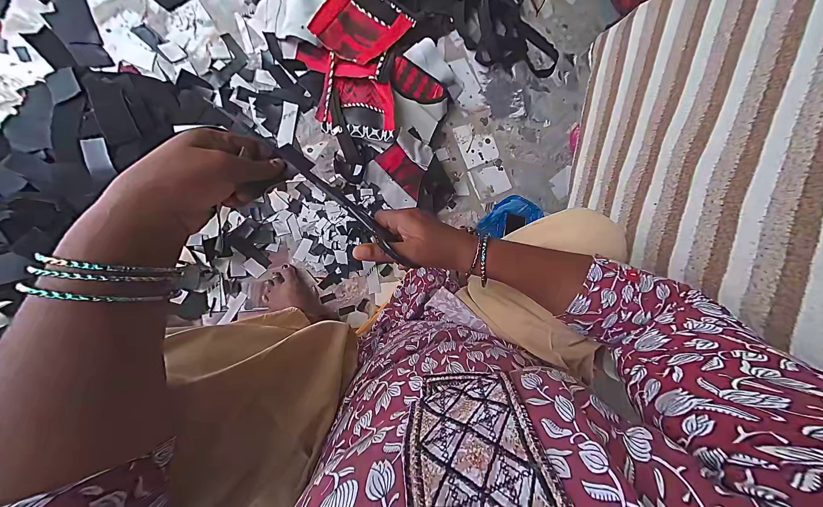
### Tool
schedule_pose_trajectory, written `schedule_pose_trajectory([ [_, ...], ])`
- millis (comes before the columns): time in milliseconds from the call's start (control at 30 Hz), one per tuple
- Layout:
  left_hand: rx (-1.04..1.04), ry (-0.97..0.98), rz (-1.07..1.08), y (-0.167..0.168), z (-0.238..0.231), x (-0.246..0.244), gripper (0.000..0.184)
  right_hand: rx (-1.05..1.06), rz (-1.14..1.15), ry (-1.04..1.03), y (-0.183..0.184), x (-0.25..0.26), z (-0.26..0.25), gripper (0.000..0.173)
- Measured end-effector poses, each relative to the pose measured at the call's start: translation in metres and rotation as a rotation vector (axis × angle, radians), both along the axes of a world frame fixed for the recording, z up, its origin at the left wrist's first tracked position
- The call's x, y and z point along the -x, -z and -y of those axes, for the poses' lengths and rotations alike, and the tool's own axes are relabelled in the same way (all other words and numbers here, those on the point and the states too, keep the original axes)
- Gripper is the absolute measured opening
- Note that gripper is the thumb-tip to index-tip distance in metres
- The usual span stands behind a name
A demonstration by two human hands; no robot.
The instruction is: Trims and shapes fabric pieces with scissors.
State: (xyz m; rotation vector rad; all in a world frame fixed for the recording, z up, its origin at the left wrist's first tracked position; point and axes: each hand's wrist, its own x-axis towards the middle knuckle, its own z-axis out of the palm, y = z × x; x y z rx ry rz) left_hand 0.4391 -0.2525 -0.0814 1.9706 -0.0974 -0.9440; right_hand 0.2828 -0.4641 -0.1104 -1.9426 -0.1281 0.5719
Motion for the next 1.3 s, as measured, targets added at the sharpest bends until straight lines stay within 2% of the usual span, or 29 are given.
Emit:
schedule_pose_trajectory([
  [367, 0.003, -0.011, 0.025, 0.004, 0.001, 0.0, 0.023, -0.155, -0.12, 0.075, -0.005, 0.001, -0.002, 0.036],
  [533, -0.014, -0.009, 0.023, 0.009, -0.002, -0.003, 0.02, -0.135, -0.102, 0.071, -0.004, 0.0, -0.003, 0.034],
  [867, -0.014, 0.065, 0.035, 0.01, 0.001, 0.0, 0.027, -0.117, -0.111, 0.093, -0.003, -0.002, -0.003, 0.036],
  [1000, -0.043, 0.145, 0.013, 0.004, 0.01, 0.009, 0.018, -0.099, -0.024, 0.145, 0.001, -0.002, -0.002, 0.034],
  [1300, 0.1, 0.301, -0.081, 0.004, 0.036, 0.045, 0.017, -0.32, 0.036, 0.389, 0.004, -0.011, -0.003, 0.023],
])
